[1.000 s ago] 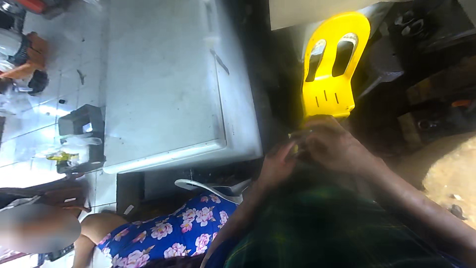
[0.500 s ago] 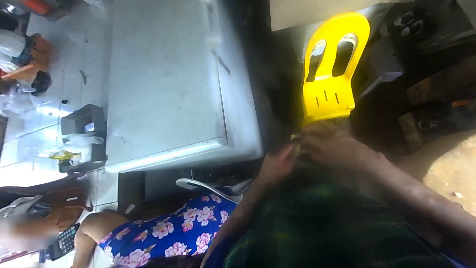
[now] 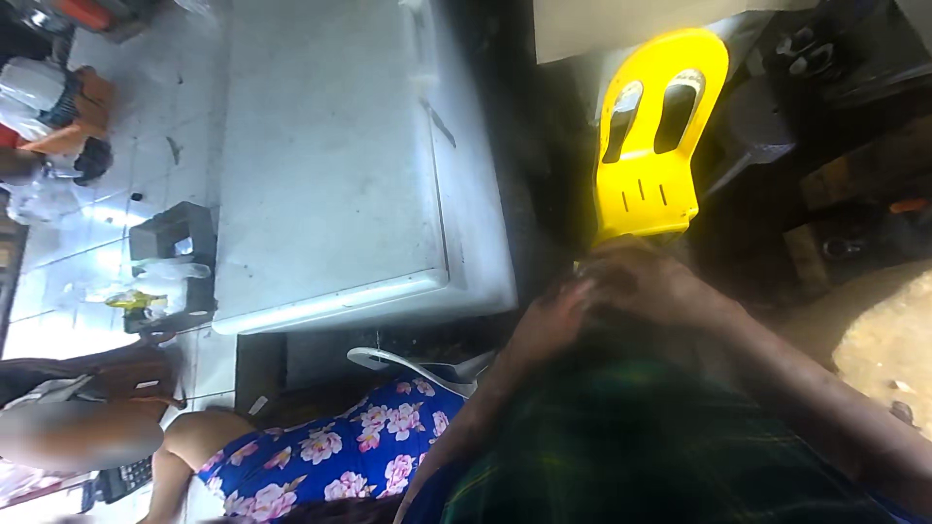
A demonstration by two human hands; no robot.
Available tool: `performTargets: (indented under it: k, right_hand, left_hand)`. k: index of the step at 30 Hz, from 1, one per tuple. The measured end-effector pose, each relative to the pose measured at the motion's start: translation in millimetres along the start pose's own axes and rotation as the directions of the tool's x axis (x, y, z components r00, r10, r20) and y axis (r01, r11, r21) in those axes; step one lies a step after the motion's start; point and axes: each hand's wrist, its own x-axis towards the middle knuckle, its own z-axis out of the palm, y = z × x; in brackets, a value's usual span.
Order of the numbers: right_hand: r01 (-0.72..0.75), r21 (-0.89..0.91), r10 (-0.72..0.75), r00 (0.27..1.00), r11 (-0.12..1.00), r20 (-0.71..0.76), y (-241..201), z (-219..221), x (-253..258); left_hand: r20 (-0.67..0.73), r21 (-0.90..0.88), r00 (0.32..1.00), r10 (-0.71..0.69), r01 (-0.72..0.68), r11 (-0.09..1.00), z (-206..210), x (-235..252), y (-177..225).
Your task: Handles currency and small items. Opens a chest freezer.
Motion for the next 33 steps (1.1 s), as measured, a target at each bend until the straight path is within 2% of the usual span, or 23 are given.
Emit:
performTargets:
  k: [5,9,11,13,14,15,17,18,19,20,22,24,25,27,30,33]
  right_hand:
    - [-0.095,0.118,0.105,0.991,0.988,-0.084,-1.4,-14.2,-1.5]
    - [-0.215,0.217,0.246,0.961,0.952,-0.127,-3.7,-16.8,-7.7]
    - [-0.18,0.281,0.249,0.941,0.943,-0.231,-2.9,-12.0,-10.5]
    - [-0.141,0.422,0.312,0.875,0.895,-0.37,1.4,-6.6,-13.5]
    - [-0.123,0.547,0.392,0.824,0.828,-0.408,4.3,-5.8,-13.8]
    - [-0.12,0.689,0.511,0.762,0.715,-0.398,5.7,-6.4,-13.1]
    - [-0.135,0.9,0.712,0.664,0.414,-0.228,6.5,-15.3,-8.9]
    - [-0.143,0.945,0.747,0.651,0.294,-0.134,7.0,-20.6,-7.0]
    - [-0.154,0.958,0.74,0.668,0.242,-0.079,5.6,-24.7,-6.7]
    - [-0.149,0.955,0.688,0.722,0.257,-0.072,1.3,-28.2,-8.1]
    - [-0.062,0.918,0.498,0.853,0.391,-0.155,-12.6,-36.7,-11.6]
    - [0.051,0.844,0.302,0.921,0.534,-0.248,-28.3,-46.0,-14.6]
    - [0.114,0.817,0.208,0.939,0.566,-0.275,-35.4,-51.2,-15.4]
    - [0.2,0.822,0.112,0.946,0.533,-0.303,-51.9,-59.5,-15.3]
    - [0.242,0.854,0.08,0.947,0.46,-0.312,-79.0,-70.3,-16.7]
    - [0.321,0.816,0.056,0.917,0.481,-0.394,-106.0,-80.8,-20.1]
  left_hand:
    - [0.008,-0.012,0.998,-0.055,0.055,0.998,1.3,-0.5,-0.3]
    - [0.009,-0.036,0.999,-0.036,0.036,0.999,3.6,2.6,0.7]
    - [0.018,-0.051,0.999,-0.049,0.05,0.997,3.9,4.0,0.7]
    - [0.02,-0.056,0.997,-0.068,0.069,0.996,4.3,5.3,0.6]
    - [0.017,-0.059,0.997,-0.074,0.074,0.996,4.6,6.1,0.3]
    - [0.013,-0.058,0.996,-0.084,0.084,0.995,5.0,6.6,0.8]
    - [0.021,-0.064,0.993,-0.114,0.115,0.991,4.7,7.8,1.7]
    - [0.023,-0.071,0.992,-0.124,0.125,0.99,4.8,8.1,1.0]
    - [0.018,-0.082,0.992,-0.129,0.13,0.988,5.7,7.5,-0.4]
    - [0.008,-0.095,0.992,-0.129,0.129,0.987,6.5,6.7,-2.3]
    - [-0.007,-0.118,0.991,-0.136,0.134,0.984,7.0,7.4,-4.5]
    - [-0.009,-0.15,0.989,-0.146,0.143,0.978,7.9,7.5,-4.0]
    - [-0.008,-0.171,0.988,-0.155,0.151,0.974,7.8,8.4,-2.9]
    - [-0.009,-0.193,0.987,-0.162,0.158,0.968,6.0,9.9,-0.6]
    - [-0.004,-0.19,0.985,-0.171,0.167,0.967,3.3,10.6,2.1]
    - [-0.01,-0.181,0.986,-0.167,0.162,0.97,2.6,10.0,4.4]
